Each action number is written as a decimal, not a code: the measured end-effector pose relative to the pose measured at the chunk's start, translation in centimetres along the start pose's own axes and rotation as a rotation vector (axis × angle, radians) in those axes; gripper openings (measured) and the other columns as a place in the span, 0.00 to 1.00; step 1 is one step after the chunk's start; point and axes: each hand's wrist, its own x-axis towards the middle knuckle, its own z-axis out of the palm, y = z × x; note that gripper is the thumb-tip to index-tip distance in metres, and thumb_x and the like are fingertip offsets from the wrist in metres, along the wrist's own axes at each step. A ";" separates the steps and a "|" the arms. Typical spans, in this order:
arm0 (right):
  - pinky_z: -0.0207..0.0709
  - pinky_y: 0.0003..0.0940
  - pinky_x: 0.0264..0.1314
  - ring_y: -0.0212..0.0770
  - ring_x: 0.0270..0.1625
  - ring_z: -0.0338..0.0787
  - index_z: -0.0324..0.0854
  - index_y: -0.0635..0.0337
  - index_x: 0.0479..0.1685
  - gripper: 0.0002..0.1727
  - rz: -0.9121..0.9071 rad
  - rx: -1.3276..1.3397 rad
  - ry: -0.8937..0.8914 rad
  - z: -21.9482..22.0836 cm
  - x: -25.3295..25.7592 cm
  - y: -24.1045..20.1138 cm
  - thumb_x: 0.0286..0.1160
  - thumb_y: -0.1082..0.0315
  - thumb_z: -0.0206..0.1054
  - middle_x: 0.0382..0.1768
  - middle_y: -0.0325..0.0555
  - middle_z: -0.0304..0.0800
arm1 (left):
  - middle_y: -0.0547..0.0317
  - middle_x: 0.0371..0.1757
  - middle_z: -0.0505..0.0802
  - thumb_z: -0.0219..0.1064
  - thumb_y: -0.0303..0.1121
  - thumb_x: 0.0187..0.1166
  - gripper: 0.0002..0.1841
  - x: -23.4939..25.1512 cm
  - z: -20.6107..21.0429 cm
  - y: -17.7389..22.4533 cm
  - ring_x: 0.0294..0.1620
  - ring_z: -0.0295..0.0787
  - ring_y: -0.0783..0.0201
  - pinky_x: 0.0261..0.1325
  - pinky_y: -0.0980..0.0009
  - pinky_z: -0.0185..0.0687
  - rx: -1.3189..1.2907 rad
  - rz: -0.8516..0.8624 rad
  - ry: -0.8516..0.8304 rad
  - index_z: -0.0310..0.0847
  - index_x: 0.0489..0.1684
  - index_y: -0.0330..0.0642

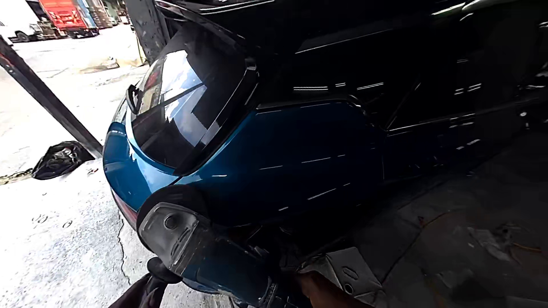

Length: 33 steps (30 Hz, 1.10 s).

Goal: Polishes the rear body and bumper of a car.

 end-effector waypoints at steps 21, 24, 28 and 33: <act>0.84 0.33 0.68 0.31 0.58 0.91 0.82 0.62 0.63 0.37 0.195 0.181 0.462 -5.9 1.4 10.4 0.54 0.49 0.83 0.53 0.44 0.93 | 0.65 0.31 0.94 0.70 0.52 0.77 0.19 11.1 15.4 3.5 0.28 0.88 0.75 0.30 0.71 0.86 0.288 0.490 0.003 0.94 0.50 0.47; 0.82 0.41 0.70 0.37 0.60 0.91 0.83 0.59 0.64 0.34 0.189 0.076 0.375 -6.6 3.2 7.8 0.59 0.48 0.81 0.55 0.46 0.93 | 0.60 0.32 0.95 0.68 0.53 0.79 0.21 11.6 12.8 2.1 0.29 0.88 0.77 0.33 0.77 0.84 0.280 0.515 0.074 0.94 0.49 0.43; 0.82 0.38 0.70 0.34 0.60 0.90 0.82 0.57 0.66 0.34 0.152 0.112 0.415 -7.4 3.2 7.9 0.60 0.49 0.80 0.55 0.44 0.92 | 0.59 0.30 0.93 0.67 0.56 0.81 0.24 13.3 13.7 2.9 0.26 0.85 0.79 0.31 0.80 0.80 0.260 0.587 0.067 0.93 0.49 0.42; 0.80 0.28 0.70 0.28 0.62 0.88 0.77 0.63 0.70 0.40 0.182 0.363 0.565 -8.8 -0.5 11.4 0.54 0.55 0.84 0.59 0.44 0.90 | 0.60 0.27 0.93 0.69 0.55 0.77 0.23 15.7 20.2 7.8 0.24 0.86 0.73 0.27 0.72 0.81 0.292 0.668 -0.033 0.95 0.46 0.43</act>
